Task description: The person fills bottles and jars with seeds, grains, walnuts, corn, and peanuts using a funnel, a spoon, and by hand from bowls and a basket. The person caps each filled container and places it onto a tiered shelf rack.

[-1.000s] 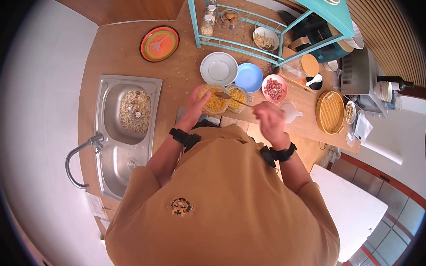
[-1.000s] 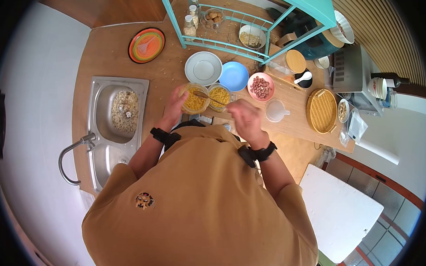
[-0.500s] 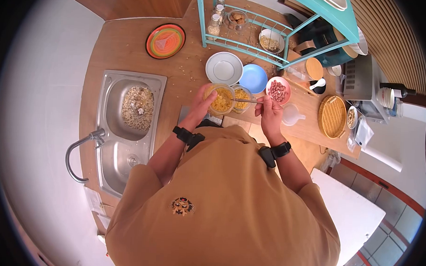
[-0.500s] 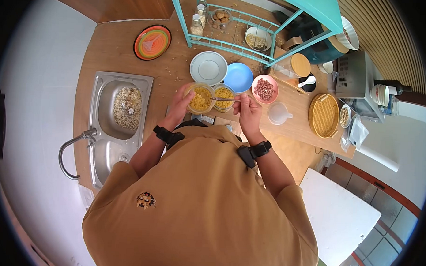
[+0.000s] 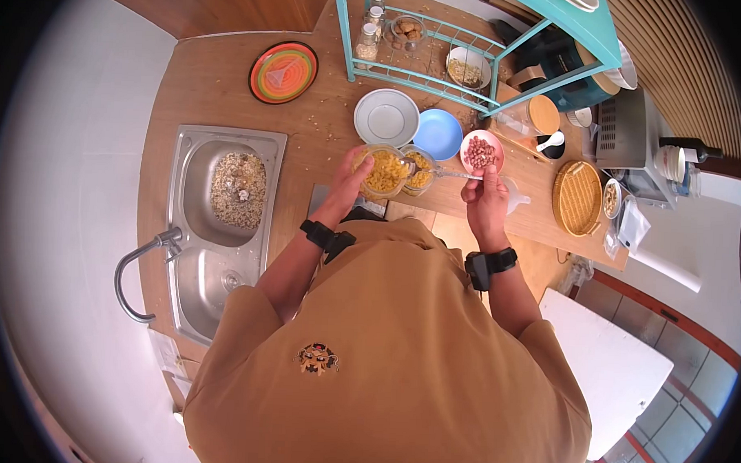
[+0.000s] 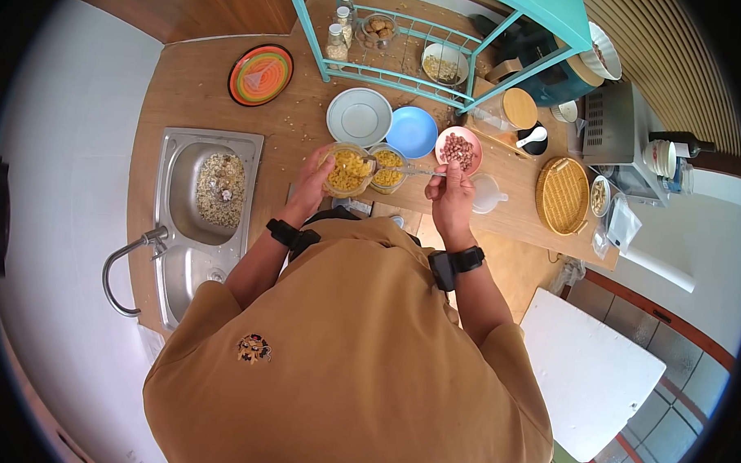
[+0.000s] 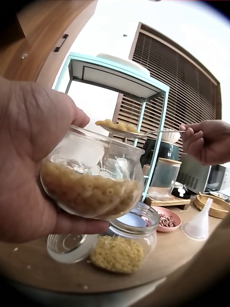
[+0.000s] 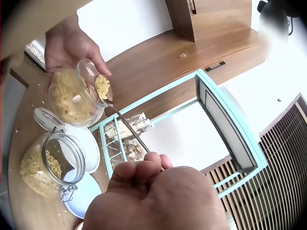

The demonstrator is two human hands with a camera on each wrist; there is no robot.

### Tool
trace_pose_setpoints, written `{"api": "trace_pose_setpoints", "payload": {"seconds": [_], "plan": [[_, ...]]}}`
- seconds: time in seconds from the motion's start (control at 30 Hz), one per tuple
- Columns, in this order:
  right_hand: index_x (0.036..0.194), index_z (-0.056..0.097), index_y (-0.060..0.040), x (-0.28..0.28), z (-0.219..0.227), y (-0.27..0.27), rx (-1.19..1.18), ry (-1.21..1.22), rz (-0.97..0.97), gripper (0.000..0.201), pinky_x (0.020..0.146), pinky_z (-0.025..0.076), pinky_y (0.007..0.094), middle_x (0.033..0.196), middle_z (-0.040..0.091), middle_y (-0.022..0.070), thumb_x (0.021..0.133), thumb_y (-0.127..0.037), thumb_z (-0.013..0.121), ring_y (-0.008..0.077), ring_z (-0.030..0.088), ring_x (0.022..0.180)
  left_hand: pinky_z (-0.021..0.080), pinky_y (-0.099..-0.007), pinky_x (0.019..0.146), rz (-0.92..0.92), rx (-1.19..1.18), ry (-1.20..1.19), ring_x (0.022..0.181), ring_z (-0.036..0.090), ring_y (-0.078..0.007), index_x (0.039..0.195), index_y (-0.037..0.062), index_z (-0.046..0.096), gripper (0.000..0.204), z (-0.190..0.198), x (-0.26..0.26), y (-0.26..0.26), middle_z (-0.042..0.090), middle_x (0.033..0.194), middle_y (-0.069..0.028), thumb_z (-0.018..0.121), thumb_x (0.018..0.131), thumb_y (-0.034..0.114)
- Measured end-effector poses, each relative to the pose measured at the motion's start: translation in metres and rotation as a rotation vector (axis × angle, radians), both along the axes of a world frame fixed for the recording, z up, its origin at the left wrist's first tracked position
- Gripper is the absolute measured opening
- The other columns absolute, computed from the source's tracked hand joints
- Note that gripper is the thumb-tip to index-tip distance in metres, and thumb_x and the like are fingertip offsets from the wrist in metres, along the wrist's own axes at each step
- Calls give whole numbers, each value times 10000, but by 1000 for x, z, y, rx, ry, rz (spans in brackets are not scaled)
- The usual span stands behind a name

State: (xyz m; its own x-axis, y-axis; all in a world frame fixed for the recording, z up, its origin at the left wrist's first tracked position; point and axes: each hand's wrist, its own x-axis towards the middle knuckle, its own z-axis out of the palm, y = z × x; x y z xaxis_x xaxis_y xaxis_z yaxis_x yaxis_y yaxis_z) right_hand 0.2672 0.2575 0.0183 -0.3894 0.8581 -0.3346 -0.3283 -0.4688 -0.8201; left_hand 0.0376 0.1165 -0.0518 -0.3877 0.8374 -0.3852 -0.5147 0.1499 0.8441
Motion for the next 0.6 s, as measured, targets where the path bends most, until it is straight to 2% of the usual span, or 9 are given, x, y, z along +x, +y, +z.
{"api": "trace_pose_setpoints", "payload": {"seconds": [0.1, 0.3, 0.37, 0.4, 0.47, 0.5, 0.57, 0.6], "plan": [[862, 606, -43, 10, 4, 5, 28, 17, -48, 333, 495, 392, 267, 636, 566, 31, 1000, -321, 487, 124, 467, 510, 538, -320, 758, 32, -77, -28, 1049, 586, -172, 1327, 103, 430, 507, 7, -3, -3, 548, 1202, -110, 576, 937, 392], [855, 625, -40, 34, -12, 16, 158, -81, -111, 341, 489, 400, 252, 632, 561, 24, 1003, -315, 486, 109, 473, 505, 563, -332, 727, 100, -74, -23, 1034, 607, -188, 1345, 113, 408, 534, -8, -10, -7, 547, 1211, -101, 578, 933, 407], [874, 640, -26, 35, -15, 15, 285, -265, -102, 327, 490, 408, 235, 639, 562, 16, 1003, -289, 494, 98, 487, 520, 568, -329, 711, 110, -86, -35, 1025, 612, -186, 1341, 109, 412, 531, -5, -10, -8, 547, 1210, -102, 579, 933, 404], [874, 640, -26, 35, -17, 14, 285, -265, -102, 327, 490, 408, 235, 639, 562, 16, 1003, -289, 494, 98, 487, 520, 574, -325, 696, 119, -96, -46, 1016, 617, -184, 1337, 105, 416, 528, -3, -10, -9, 547, 1208, -102, 580, 932, 401], [886, 652, -3, 33, -17, 11, 462, -422, -30, 307, 499, 411, 220, 656, 577, 18, 999, -249, 509, 94, 508, 539, 575, -321, 681, 123, -96, -37, 1009, 621, -181, 1332, 101, 422, 522, 0, -11, -9, 548, 1207, -102, 582, 932, 397], [886, 652, -3, 32, -17, 9, 462, -423, -31, 307, 499, 411, 220, 656, 577, 18, 999, -249, 509, 94, 508, 539, 577, -317, 667, 127, -96, -29, 1002, 624, -179, 1327, 97, 428, 516, 1, -11, -9, 548, 1205, -102, 583, 932, 393], [885, 658, 12, 28, -10, 6, 664, -544, 51, 290, 506, 409, 224, 667, 593, 30, 997, -213, 513, 92, 513, 550, 577, -313, 666, 128, -89, -40, 994, 626, -178, 1324, 95, 432, 512, 4, -10, -8, 550, 1200, -101, 583, 933, 388], [885, 658, 12, 27, -6, 4, 664, -544, 51, 290, 506, 409, 224, 667, 593, 30, 997, -213, 513, 92, 513, 550, 576, -310, 664, 130, -82, -50, 987, 629, -177, 1321, 93, 436, 507, 5, -10, -8, 552, 1194, -100, 583, 933, 384]]}}
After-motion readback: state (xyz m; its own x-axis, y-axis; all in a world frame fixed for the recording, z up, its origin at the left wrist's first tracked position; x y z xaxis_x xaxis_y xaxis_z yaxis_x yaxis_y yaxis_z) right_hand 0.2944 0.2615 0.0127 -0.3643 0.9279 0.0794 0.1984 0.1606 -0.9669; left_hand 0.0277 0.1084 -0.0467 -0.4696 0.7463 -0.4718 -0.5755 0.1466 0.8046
